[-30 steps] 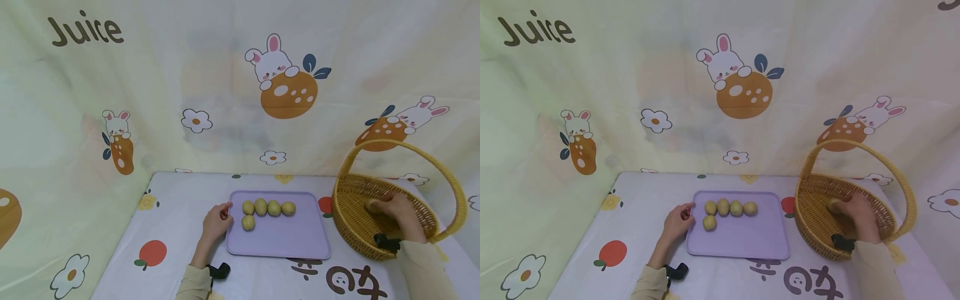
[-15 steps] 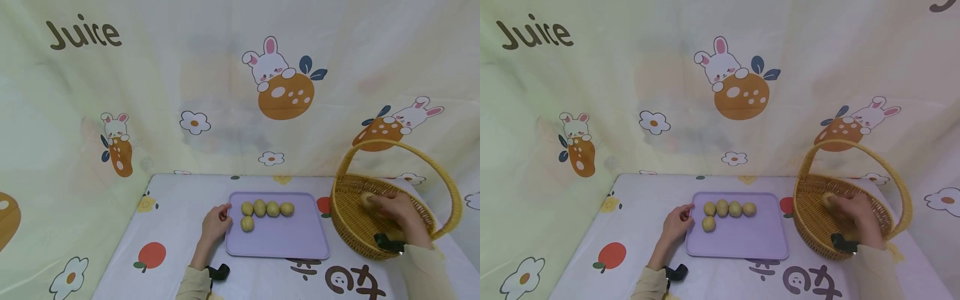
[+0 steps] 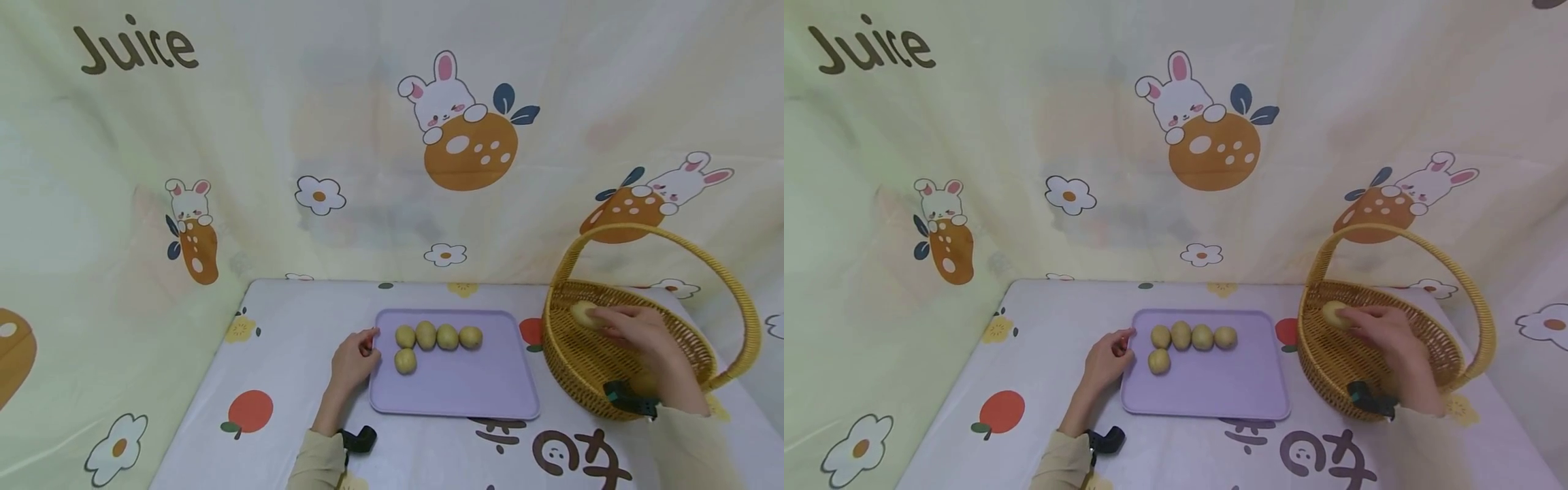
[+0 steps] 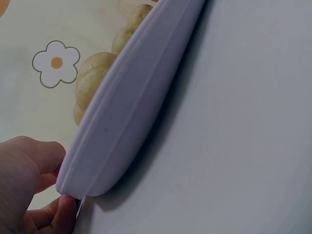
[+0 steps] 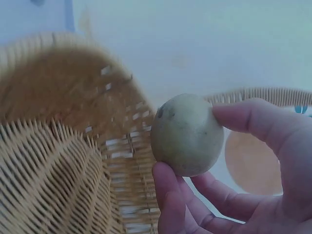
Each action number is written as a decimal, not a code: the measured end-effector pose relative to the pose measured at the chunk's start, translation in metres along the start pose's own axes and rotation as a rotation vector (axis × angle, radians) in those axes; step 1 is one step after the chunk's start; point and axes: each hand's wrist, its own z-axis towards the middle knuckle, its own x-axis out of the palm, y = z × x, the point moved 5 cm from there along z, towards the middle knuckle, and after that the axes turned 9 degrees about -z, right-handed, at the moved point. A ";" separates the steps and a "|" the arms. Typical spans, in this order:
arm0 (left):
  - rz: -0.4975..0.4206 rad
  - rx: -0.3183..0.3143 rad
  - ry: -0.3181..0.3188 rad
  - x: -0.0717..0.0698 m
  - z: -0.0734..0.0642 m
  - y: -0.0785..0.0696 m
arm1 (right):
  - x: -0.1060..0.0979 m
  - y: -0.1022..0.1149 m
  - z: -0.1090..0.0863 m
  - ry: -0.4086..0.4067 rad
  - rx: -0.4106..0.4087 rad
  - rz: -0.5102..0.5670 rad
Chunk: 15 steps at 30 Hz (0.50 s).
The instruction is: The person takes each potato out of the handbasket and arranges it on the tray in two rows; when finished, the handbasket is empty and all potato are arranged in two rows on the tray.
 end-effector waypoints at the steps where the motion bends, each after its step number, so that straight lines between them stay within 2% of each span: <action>1: 0.001 -0.002 0.002 0.000 0.000 0.000 | 0.002 0.002 0.000 0.001 -0.001 0.003; 9: -0.009 -0.015 0.012 -0.001 0.000 -0.004 | 0.020 0.020 -0.007 -0.043 0.008 -0.029; 15: -0.002 -0.021 0.007 0.000 -0.002 -0.003 | 0.039 0.035 -0.008 -0.034 -0.041 -0.045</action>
